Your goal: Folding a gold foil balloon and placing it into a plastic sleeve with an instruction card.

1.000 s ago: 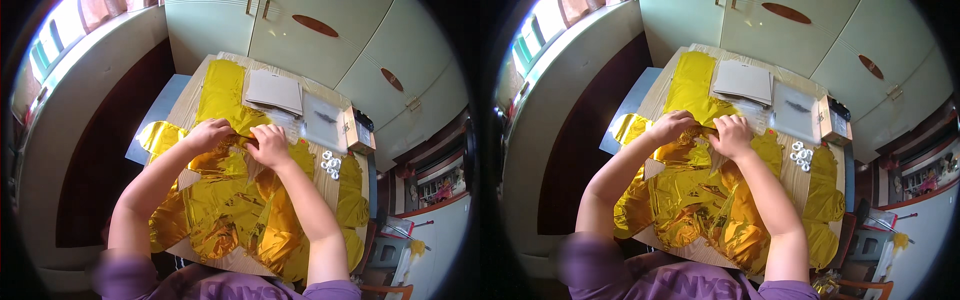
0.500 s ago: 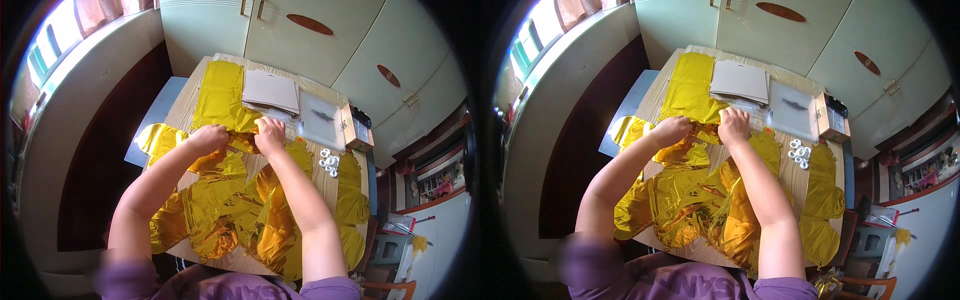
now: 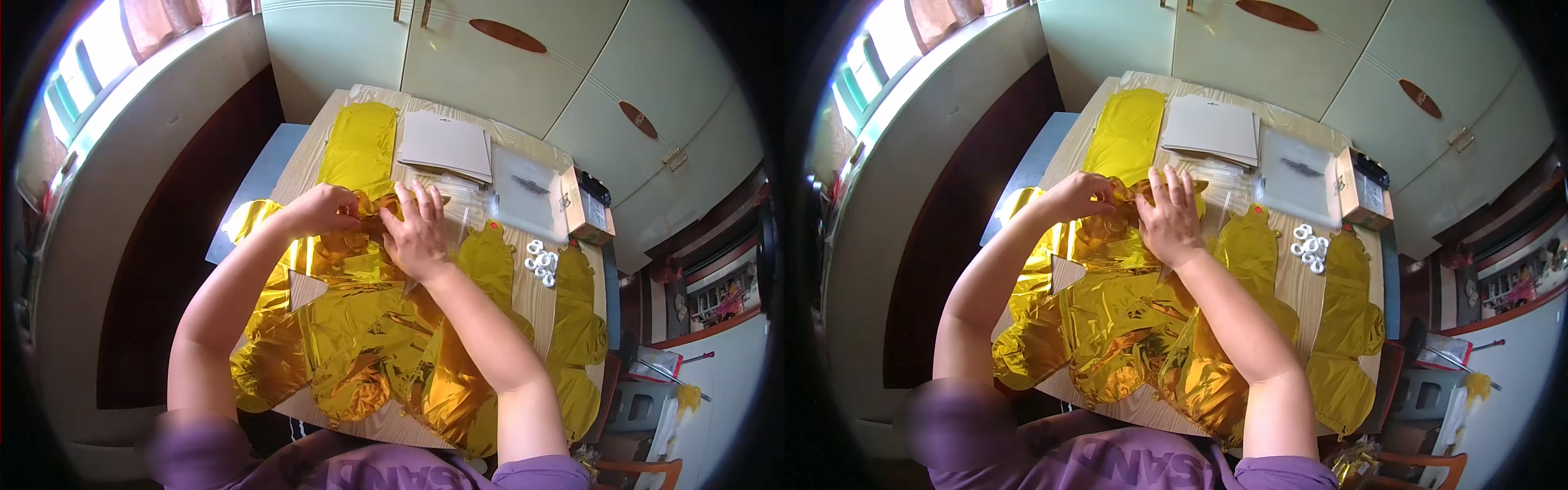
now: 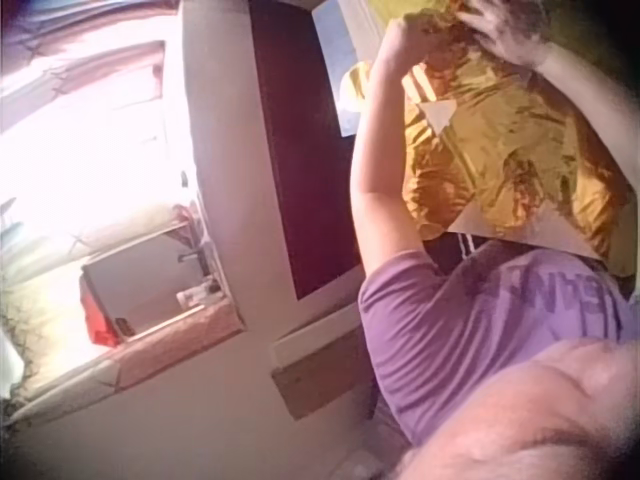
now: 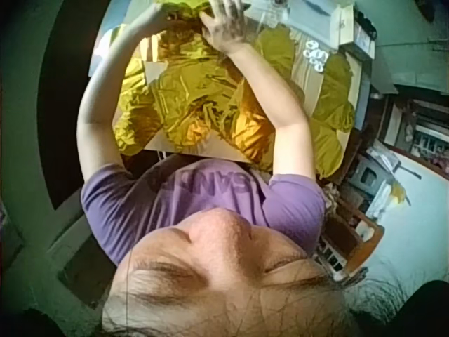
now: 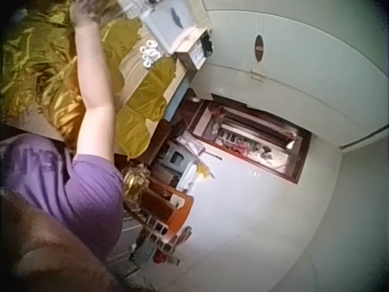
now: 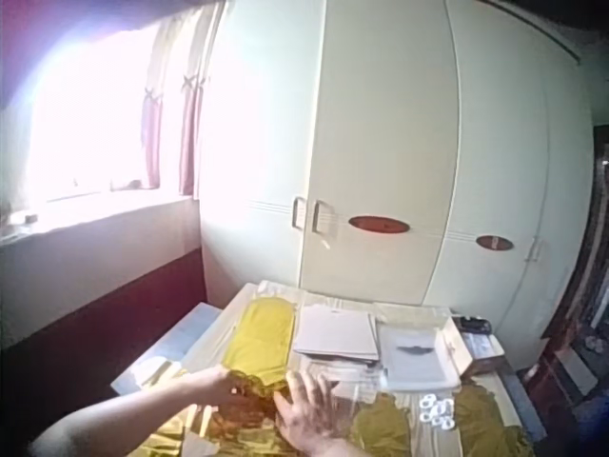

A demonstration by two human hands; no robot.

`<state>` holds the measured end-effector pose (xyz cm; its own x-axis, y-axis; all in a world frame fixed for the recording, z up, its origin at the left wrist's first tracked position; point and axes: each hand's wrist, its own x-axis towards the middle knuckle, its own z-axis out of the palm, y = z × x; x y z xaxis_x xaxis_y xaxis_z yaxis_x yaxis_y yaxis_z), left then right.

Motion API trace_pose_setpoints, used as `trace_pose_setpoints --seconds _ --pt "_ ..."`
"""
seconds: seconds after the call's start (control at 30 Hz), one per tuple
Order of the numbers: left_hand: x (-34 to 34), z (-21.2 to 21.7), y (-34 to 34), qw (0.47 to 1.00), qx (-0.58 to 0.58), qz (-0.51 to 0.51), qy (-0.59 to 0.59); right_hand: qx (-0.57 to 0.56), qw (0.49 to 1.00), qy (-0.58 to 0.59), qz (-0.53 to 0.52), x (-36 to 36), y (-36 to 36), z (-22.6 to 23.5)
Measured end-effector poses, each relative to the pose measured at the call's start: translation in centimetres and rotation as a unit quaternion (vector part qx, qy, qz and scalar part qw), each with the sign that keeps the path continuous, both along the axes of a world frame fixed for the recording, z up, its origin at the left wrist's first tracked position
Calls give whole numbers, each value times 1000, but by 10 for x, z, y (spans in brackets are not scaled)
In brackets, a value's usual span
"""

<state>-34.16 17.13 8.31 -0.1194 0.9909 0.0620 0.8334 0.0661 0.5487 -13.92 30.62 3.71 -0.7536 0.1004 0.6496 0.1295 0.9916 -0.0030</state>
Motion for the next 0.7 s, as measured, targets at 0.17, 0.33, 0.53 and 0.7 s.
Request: trace_pose_setpoints --seconds 0.17,0.33,0.53,0.7 --pt "16 1 2 996 59 64 -27 -77 996 31 -24 -12 12 -10" --pt "31 -20 -6 987 105 97 -67 -242 969 -40 -29 -8 14 6" --pt "42 -6 -10 988 136 64 36 -110 992 -33 -43 -12 -9 30" --pt "51 1 -18 893 406 193 2 -309 949 -66 12 -16 9 67"
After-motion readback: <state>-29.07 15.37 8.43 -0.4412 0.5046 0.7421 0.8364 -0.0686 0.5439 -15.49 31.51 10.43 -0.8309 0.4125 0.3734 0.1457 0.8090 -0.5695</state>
